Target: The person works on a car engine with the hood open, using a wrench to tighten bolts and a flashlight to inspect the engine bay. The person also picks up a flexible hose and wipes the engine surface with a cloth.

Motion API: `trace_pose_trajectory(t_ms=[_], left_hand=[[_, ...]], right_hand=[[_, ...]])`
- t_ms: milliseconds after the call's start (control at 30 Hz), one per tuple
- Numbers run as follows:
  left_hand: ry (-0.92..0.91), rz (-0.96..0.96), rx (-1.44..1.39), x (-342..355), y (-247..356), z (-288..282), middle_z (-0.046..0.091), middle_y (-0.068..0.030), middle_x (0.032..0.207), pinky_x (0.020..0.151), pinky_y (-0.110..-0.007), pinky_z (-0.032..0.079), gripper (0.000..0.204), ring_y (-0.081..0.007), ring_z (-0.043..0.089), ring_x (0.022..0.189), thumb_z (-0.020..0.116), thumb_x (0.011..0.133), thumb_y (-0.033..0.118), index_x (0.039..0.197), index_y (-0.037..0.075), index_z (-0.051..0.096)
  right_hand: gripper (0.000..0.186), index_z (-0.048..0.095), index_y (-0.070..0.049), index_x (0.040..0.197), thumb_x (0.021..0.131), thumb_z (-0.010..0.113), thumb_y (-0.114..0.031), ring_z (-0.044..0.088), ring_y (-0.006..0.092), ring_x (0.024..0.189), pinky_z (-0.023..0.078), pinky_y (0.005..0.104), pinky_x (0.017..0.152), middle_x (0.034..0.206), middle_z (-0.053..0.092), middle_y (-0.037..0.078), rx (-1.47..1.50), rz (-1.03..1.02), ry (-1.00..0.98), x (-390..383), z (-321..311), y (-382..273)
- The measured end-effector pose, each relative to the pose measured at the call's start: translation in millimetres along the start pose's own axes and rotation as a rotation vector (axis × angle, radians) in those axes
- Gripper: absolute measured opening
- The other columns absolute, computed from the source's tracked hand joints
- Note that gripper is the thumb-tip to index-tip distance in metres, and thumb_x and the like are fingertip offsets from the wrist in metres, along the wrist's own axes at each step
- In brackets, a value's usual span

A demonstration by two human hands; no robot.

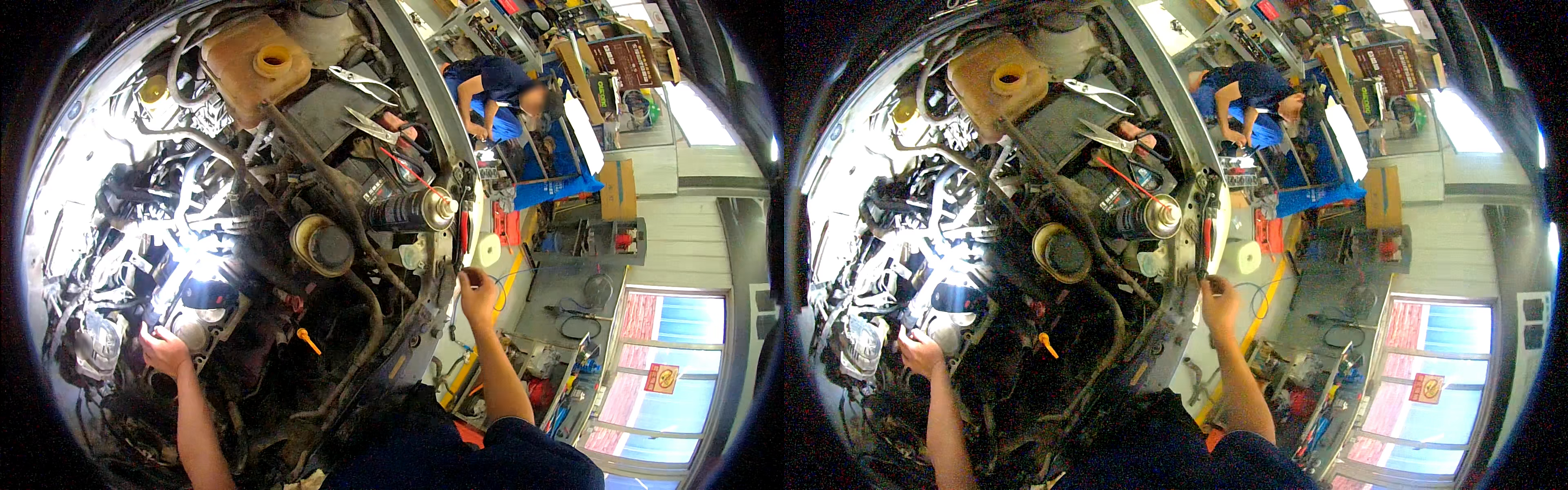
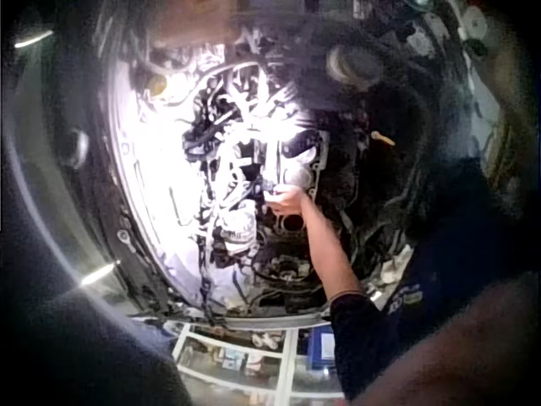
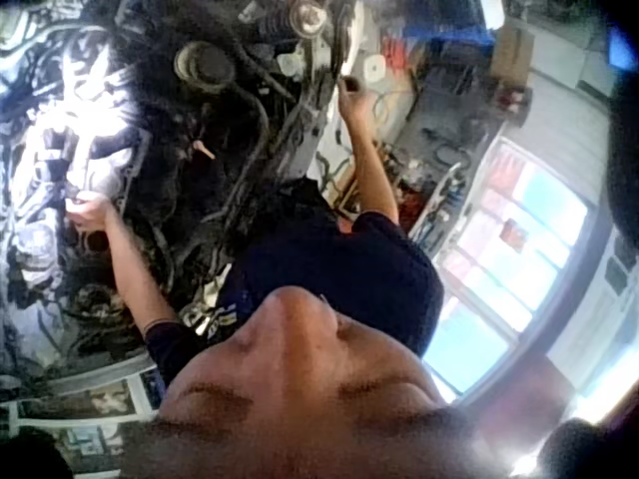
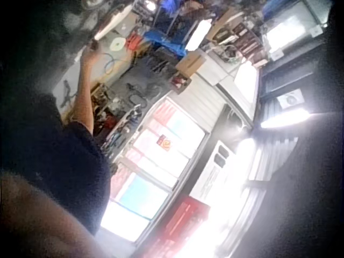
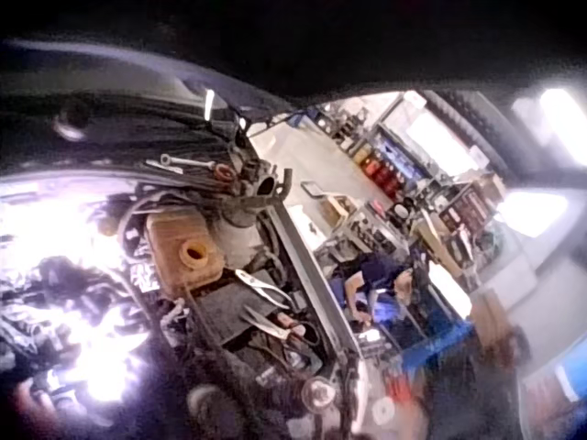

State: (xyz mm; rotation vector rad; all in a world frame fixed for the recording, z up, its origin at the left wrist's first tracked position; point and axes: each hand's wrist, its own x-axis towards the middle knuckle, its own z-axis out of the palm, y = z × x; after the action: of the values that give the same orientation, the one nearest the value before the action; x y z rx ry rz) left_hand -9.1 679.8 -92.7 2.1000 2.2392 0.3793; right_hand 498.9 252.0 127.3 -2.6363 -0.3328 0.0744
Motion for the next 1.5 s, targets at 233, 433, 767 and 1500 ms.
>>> trace_pose_trajectory(t_ms=[233, 433, 767, 1500], left_hand=[[0.120, -0.031, -0.122, 2.2, 24.5, -26.0, 0.074, -0.0186, 0.108, 0.090, -0.050, 0.055, 0.034, -0.0407, 0.070, 0.099, 0.065, 0.086, 0.019, 0.118, 0.007, 0.066], [0.068, -0.021, -0.146, 5.0, 12.6, -39.0, 0.067, -0.0156, 0.127, 0.105, -0.049, 0.040, 0.044, -0.0330, 0.061, 0.118, 0.066, 0.087, 0.016, 0.129, 0.006, 0.058], [0.053, -0.038, -0.204, 4.6, 9.4, -31.6, 0.063, -0.0139, 0.130, 0.108, -0.049, 0.037, 0.046, -0.0342, 0.059, 0.119, 0.063, 0.089, 0.019, 0.132, 0.005, 0.057], [0.009, -0.095, -0.319, 10.5, -1.4, -27.2, 0.063, -0.0154, 0.135, 0.110, -0.051, 0.036, 0.049, -0.0340, 0.060, 0.120, 0.063, 0.085, 0.017, 0.132, 0.001, 0.057]], right_hand=[[0.038, 0.065, 0.000, 0.125, 0.092, 0.076, -0.018, 0.064, 0.0254, 0.092, 0.053, 0.0419, 0.086, 0.107, 0.071, 0.016, 0.038, -0.073, -0.054, -16.2, 46.1, 17.3], [0.042, 0.053, 0.003, 0.136, 0.111, 0.051, -0.030, 0.054, 0.0209, 0.079, 0.049, 0.0398, 0.070, 0.100, 0.061, 0.014, -0.023, -0.142, 0.191, -83.8, -5.7, -40.0], [0.033, 0.062, -0.004, 0.117, 0.105, 0.062, -0.034, 0.054, 0.0108, 0.078, 0.045, 0.0288, 0.068, 0.095, 0.063, 0.005, 0.653, -0.568, -0.581, -194.5, 117.1, -343.1], [0.032, 0.072, 0.007, 0.086, 0.095, 0.061, -0.022, 0.073, 0.0478, 0.091, 0.059, 0.0515, 0.081, 0.092, 0.072, 0.033, -0.060, -1.182, -0.614, -125.9, 594.5, -608.6]])
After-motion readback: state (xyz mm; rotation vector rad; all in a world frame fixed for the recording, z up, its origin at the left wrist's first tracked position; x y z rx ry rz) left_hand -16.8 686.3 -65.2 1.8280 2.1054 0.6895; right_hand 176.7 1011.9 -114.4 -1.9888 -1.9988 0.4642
